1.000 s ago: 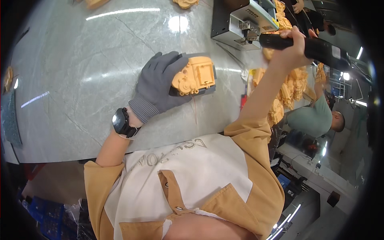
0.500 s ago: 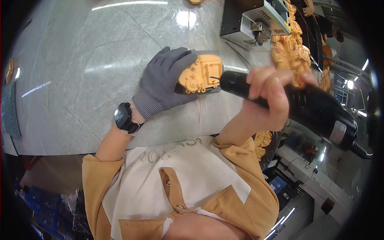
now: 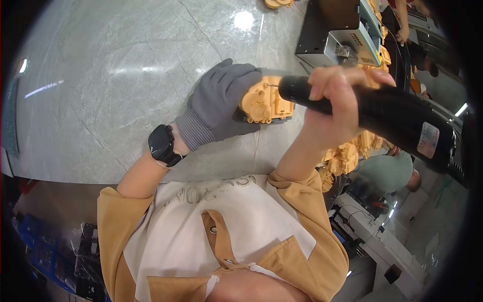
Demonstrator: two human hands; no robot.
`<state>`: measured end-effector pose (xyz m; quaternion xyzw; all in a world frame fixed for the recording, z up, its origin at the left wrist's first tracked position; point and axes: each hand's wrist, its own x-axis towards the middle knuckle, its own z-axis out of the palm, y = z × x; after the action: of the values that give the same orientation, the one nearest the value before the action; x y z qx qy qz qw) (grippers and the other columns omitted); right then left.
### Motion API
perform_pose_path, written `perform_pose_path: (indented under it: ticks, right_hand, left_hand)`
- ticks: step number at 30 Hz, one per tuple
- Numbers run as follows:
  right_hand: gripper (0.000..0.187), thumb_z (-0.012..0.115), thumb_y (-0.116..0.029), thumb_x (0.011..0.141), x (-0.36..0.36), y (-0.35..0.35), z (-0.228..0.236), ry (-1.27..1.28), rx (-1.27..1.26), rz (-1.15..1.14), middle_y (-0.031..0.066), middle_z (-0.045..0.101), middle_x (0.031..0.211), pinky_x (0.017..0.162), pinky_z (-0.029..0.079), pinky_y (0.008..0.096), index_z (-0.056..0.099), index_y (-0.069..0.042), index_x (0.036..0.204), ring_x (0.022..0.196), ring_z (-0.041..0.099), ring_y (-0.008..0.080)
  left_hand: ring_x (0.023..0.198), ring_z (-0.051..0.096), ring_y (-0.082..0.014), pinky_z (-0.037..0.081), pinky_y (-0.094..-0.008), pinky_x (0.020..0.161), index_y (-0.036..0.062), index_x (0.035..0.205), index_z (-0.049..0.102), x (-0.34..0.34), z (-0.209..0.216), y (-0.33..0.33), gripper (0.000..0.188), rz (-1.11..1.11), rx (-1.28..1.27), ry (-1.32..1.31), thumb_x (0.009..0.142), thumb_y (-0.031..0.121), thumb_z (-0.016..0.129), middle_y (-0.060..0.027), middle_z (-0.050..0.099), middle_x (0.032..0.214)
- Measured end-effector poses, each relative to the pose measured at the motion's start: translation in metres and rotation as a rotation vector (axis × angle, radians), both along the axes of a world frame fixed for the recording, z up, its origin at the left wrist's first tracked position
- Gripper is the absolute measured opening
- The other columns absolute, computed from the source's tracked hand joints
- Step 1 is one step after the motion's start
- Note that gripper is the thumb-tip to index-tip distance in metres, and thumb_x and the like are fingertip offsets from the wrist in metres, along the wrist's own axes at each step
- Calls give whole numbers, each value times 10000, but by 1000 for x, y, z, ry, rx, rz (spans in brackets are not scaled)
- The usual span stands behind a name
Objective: The person uses a handheld rotary tool to drill holes into small yellow plastic components. They hold each component with a gloved left hand and apply the tool with the right hand, working on a grey workbench. The person processes multiple units sequentially, placing finished items aside.
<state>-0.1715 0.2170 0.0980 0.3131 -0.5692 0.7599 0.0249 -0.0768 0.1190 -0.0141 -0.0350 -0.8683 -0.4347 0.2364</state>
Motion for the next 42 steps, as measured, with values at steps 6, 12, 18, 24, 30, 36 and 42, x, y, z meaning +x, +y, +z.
perform_pose_path:
  ticks: [6,12,18,24,30,36,42]
  right_hand:
    - [444,584,63,725,-3,-6,-2,-13,38,38,86,538,611,513,463,273,315,-26,1067,500,511,138]
    - [386,505,52,724,3,-9,2,82,266,-4,83,470,578,486,431,345,388,-61,1074,435,445,172]
    - [427,626,77,719,-4,-2,-4,-15,95,110,90,545,611,499,478,302,335,-78,990,505,525,167]
    - [417,598,59,724,3,-6,-6,-65,38,-8,73,529,604,508,470,284,336,-57,1027,480,512,162]
    - [259,468,-83,785,5,69,16,-174,-383,-29,-5,410,606,635,362,292,525,-37,1034,539,420,112]
    - [336,463,-97,798,33,127,29,-44,-449,-170,-13,408,645,630,346,298,537,-64,1125,545,407,103]
    - [305,468,-97,805,26,120,17,-102,-408,-214,-13,386,636,617,350,302,515,-55,1103,534,399,99]
  left_hand:
    - [1066,496,-286,369,-458,987,72,1220,398,2,-1,0,881,32,52,-25,499,335,829,-104,483,1176]
    - [1019,513,-270,374,-454,977,49,1212,415,6,7,-6,897,91,94,-47,491,397,821,-92,524,1101]
    - [938,550,-260,378,-456,968,34,1181,452,5,4,-4,788,102,138,-29,575,422,773,-75,583,984]
    - [938,564,-289,366,-471,974,22,1234,414,1,9,3,704,66,67,-92,678,327,718,-115,598,985]
    - [982,557,-241,411,-387,935,22,1275,388,-15,29,18,624,43,440,-483,773,286,647,-127,574,1078]
    - [919,532,-185,460,-298,815,60,1248,445,14,62,23,648,-14,467,-6,650,-102,633,-67,548,1053]
    - [964,540,-244,445,-327,828,80,1102,560,47,70,0,538,124,175,31,597,-62,677,-48,592,968]
